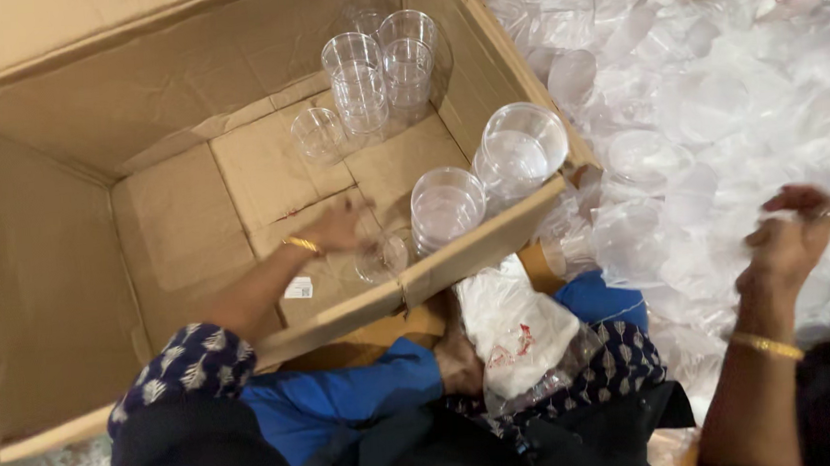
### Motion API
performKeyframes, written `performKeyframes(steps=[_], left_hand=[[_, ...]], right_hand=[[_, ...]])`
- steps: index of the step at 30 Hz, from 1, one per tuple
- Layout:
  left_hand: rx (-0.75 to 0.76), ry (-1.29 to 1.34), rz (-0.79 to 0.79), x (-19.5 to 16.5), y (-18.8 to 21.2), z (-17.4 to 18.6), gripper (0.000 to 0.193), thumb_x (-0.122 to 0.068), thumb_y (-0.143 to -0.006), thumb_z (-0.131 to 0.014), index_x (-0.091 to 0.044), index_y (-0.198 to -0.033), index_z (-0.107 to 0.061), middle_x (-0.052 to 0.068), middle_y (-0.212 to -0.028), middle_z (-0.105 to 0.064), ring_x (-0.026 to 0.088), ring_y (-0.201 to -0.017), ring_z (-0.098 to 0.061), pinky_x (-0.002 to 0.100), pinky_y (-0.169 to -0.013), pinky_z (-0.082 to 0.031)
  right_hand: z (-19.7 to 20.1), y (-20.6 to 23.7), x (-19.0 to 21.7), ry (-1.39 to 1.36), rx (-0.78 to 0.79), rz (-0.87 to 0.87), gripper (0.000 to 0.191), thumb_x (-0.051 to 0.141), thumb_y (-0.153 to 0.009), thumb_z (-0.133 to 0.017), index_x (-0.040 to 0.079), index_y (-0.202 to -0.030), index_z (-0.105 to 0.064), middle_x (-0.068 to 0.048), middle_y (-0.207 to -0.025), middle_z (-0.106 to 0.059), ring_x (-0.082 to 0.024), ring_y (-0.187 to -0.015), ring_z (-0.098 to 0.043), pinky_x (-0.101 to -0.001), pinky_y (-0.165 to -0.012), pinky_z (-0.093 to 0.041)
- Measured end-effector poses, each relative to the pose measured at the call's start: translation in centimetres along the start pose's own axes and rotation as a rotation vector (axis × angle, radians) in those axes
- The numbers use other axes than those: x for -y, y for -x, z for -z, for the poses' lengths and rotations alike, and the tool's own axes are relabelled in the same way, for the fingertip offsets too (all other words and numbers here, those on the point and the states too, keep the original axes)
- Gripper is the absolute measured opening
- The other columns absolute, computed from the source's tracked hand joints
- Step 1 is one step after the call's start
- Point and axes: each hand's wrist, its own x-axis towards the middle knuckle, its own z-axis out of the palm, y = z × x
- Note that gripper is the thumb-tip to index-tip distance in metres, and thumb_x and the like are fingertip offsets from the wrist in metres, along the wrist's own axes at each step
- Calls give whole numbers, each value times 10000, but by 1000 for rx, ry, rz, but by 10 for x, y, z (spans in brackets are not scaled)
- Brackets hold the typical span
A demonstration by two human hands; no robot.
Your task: The person sits on the floor and packs clear plastic cups into thin plastic bags, twisting the bags closed, and places the bagged cups into a large cardboard box. They repeatedly take cups from the box, bag them one at a time, and set the filled bags back into the box.
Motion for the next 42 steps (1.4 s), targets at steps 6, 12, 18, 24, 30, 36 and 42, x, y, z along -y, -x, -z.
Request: performKeyframes(steps=[6, 12, 18, 24, 30, 36, 42], left_hand=[[230, -197, -17, 6, 10, -75, 1315, -457, -613, -915, -254, -1631, -107, 148, -1656, -144, 487, -1473, -166, 614, -1101, -370], [38, -94, -322, -7, 4, -81, 1216, -360, -560, -873, -206, -1579, -228, 178, -1604, -284, 441, -1407, -335, 610, -965, -486], [-219, -121, -197, -4, -9, -12, 1051, -369, -610, -899, -116, -1491, -385, 186, -1451, -477, 421, -1338, -458, 544, -1111, -420], [-726, 346, -205, -76, 12, 77, 1024, -430, -709, -823, -57, -1546, -366, 278, -1488, -387, 439, -1400, -403, 477, -1142, -475], [-588, -68, -317, -164, 31, 78, 990, -508, -732, -864, -100, -1526, -438, 329, -1481, -338, 539, -1338, -346, 574, -1135, -331], [-571, -164, -339, -202, 59, 79, 996, -649, -731, -842, -93, -1463, -457, 340, -1472, -309, 541, -1286, -344, 629, -998, -302], [-648, 411, -650, -268, 111, 37, 602, -346, -918, -790, -63, -1390, -547, 170, -1355, -580, 351, -1285, -555, 439, -1107, -449]], right_hand=[[-26, 57, 19, -291, 216, -262, 435, -97, -817, -401, -4, -1222, -530, -168, -1129, -610, -194, -1016, -581, -297, -864, -491], [-81, 70, 34, -534, 369, -371, 369, -62, -833, -471, -60, -1184, -585, -267, -1201, -654, -183, -934, -557, -324, -997, -464], [-125, 93, 64, -475, 395, -421, 326, 120, -991, -584, -50, -1269, -597, -231, -1290, -658, -238, -1101, -613, -380, -1018, -484], [-128, 115, 89, -546, 448, -362, 396, 210, -1080, -554, -43, -1384, -574, -70, -1266, -602, -179, -1194, -562, -355, -1095, -456], [-121, 138, 104, -628, 484, -364, 407, 152, -1093, -598, -59, -1440, -570, -29, -1083, -552, -130, -1061, -497, -303, -1009, -428], [-113, 156, 128, -681, 526, -357, 418, 154, -1092, -584, -51, -1455, -553, -43, -1088, -552, -128, -1054, -499, -283, -998, -434], [-118, 175, 147, -833, 620, -470, 411, 169, -1112, -537, -40, -1465, -529, -66, -1105, -573, -145, -1039, -549, -302, -968, -474]])
